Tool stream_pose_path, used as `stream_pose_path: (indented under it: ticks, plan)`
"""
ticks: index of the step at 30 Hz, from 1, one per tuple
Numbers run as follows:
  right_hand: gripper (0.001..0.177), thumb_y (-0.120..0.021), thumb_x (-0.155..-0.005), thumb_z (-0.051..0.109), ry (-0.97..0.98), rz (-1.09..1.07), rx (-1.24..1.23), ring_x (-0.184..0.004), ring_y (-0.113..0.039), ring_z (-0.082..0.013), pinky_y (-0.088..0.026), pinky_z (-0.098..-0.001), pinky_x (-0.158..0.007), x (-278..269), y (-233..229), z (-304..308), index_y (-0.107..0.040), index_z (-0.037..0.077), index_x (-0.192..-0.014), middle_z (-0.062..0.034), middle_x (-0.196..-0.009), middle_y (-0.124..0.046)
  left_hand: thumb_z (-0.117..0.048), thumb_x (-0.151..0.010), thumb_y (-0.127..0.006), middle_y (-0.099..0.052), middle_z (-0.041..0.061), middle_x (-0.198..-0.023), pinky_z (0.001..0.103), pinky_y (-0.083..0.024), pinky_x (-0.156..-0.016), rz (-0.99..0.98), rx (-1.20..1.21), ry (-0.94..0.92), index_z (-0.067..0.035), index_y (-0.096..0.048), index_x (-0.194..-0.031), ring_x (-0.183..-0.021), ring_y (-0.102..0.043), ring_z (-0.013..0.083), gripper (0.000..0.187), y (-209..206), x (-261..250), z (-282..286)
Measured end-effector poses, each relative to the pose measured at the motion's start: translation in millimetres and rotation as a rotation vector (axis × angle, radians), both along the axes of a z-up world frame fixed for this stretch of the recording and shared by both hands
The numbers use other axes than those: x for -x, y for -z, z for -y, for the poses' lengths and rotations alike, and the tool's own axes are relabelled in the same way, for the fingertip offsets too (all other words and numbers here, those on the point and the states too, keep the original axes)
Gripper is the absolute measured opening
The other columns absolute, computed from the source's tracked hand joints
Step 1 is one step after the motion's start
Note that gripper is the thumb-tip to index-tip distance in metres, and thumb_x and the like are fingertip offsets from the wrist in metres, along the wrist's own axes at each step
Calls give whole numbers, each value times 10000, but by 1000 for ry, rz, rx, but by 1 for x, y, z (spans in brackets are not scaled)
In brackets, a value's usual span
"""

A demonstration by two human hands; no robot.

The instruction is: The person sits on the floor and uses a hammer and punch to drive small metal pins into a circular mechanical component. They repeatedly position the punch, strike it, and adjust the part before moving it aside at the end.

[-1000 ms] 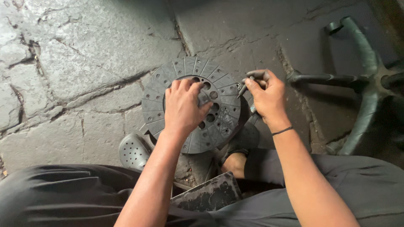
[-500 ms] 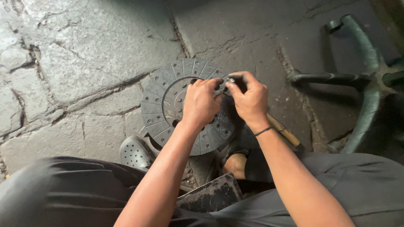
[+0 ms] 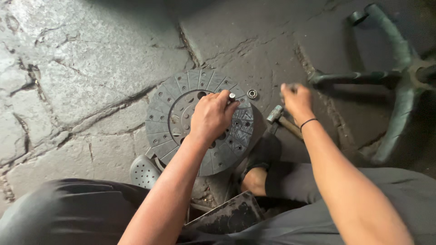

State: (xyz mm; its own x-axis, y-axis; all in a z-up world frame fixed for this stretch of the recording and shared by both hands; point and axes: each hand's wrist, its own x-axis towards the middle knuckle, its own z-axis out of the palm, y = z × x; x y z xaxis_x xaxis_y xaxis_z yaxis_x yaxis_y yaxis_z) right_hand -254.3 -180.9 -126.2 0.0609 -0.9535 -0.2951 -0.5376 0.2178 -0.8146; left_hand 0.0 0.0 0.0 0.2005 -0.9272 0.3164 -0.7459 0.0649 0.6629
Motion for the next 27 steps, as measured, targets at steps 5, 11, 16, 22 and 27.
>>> stream_pose_path:
  ticks: [5, 11, 16, 22, 27]
  plan:
    - [523, -775, -813, 426, -199, -710, -83, -1165, -659, -421, -514, -485, -1013, 54, 113, -28, -702, 91, -1208, -220, -1209, -714, -278, -916, -732, -661, 109, -802, 461, -521, -737, 111, 6, 61, -69, -598, -910, -836, -648, 330, 249, -3, 1, -2]
    - [740, -737, -814, 373, -229, -958, -283, -1484, -341, -369, -265, -531, -1216, 56, 129, -51, -453, 184, -1471, -114, -1570, -428, -329, -921, -703, -685, 61, -858, 443, -531, -698, 131, -96, -5, -93, -631, -959, -897, -661, 292, 249, -8, 6, 0]
    - [720, -724, -826, 341, -216, -947, -283, -1468, -347, -350, -272, -604, -1172, 43, 112, -50, -453, 213, -1480, -120, -1556, -432, -331, -932, -694, -704, 51, -892, 445, -539, -711, 79, -105, -43, -98, -639, -995, -908, -667, 286, 247, -8, 6, 1]
    - [599, -737, -833, 393, -341, -1017, -213, -1420, -460, -340, -363, -538, -1163, 33, 95, -48, -596, 138, -1356, -124, -1465, -556, -368, -932, -692, -692, 106, -766, 484, -529, -663, 108, -173, -46, -92, -609, -925, -797, -685, 326, 288, -7, 5, 3]
    - [495, -674, -863, 305, -292, -903, -161, -1194, -632, -439, -497, -531, -1023, 31, 79, -62, -630, 65, -1294, -233, -1293, -660, -382, -928, -686, -687, 126, -750, 500, -524, -637, 122, -164, -54, -100, -615, -933, -751, -683, 346, 291, -4, 3, 4]
